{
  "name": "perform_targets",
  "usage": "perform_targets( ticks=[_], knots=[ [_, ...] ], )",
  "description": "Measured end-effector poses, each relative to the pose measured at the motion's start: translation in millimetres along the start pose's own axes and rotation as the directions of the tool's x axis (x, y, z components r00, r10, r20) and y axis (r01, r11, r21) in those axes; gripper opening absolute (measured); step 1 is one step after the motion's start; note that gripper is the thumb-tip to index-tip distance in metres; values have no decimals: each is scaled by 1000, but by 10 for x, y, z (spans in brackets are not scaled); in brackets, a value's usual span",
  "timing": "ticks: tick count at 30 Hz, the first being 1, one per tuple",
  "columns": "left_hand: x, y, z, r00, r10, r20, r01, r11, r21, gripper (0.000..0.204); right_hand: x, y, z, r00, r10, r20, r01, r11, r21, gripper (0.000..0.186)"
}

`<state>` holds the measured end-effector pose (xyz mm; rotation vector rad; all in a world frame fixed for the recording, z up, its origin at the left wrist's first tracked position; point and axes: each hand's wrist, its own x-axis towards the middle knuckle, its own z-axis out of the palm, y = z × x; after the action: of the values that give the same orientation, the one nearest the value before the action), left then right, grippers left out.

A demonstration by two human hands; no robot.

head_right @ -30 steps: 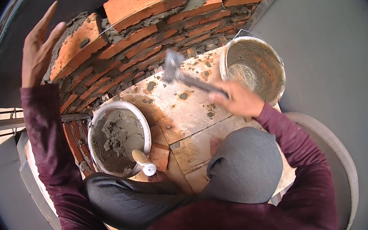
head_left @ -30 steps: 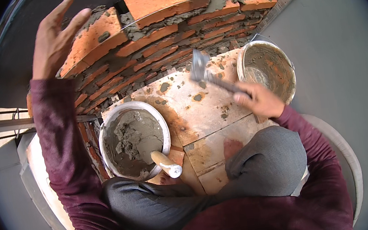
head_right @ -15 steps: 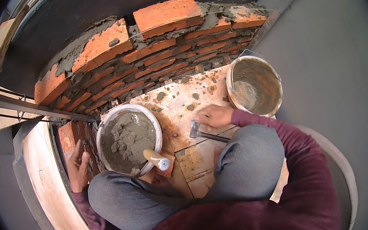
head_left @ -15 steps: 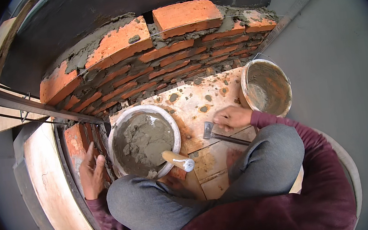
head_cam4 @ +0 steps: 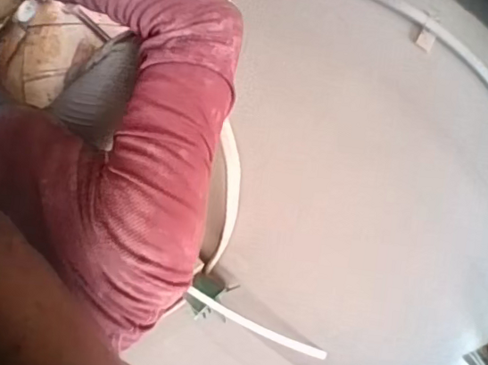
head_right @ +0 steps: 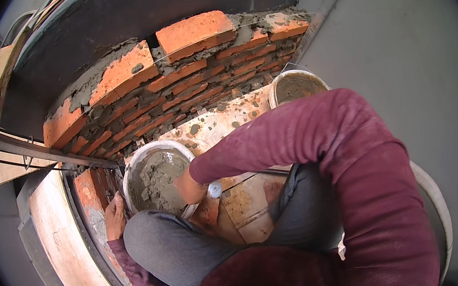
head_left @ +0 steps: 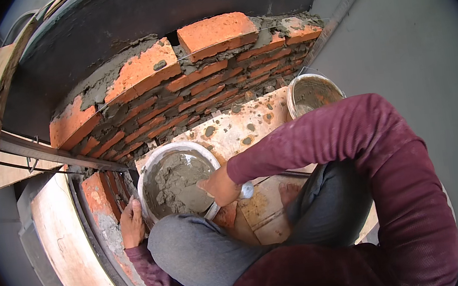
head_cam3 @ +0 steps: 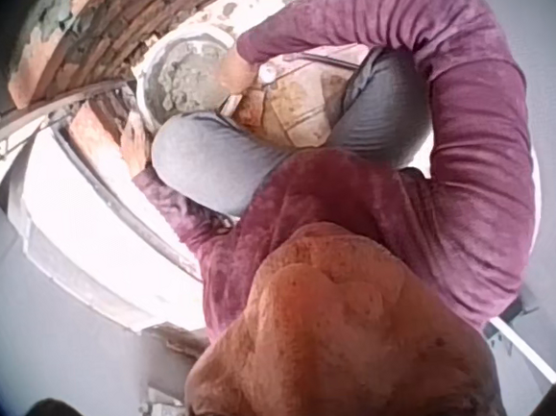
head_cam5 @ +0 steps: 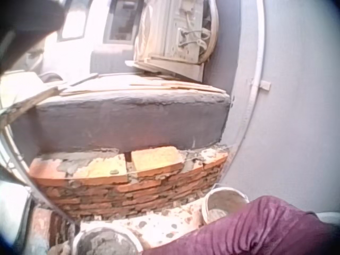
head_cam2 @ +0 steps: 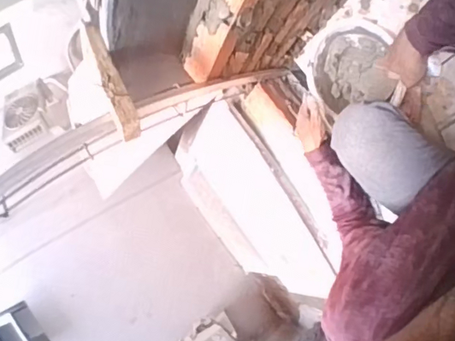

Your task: The person builds a brick wall by applying mortar with a trowel, placing bricks onto the mortar bed, and tapping them with a hammer.

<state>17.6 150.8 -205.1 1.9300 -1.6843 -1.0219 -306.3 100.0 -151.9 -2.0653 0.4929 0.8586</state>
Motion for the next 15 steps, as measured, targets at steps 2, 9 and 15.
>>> perform_targets(
  ticks=[2, 9, 15],
  knots=[
    [-73, 11, -174, 999, -46, -27, 46, 999, -24, 80, -681, -277, -326, 998, -10, -65, 17, 993, 115, 68],
    [133, 916, -343, 958, 278, -71, -285, 954, -97, 59, -2252, 611, -50, 801, 296, -520, -332, 943, 25, 34],
    [814, 2805, 89, 595, 804, 2, -738, 545, 399, 51, -2296, 1566, 375, 377, 188, -907, -587, 806, -77, 24]
  ],
)
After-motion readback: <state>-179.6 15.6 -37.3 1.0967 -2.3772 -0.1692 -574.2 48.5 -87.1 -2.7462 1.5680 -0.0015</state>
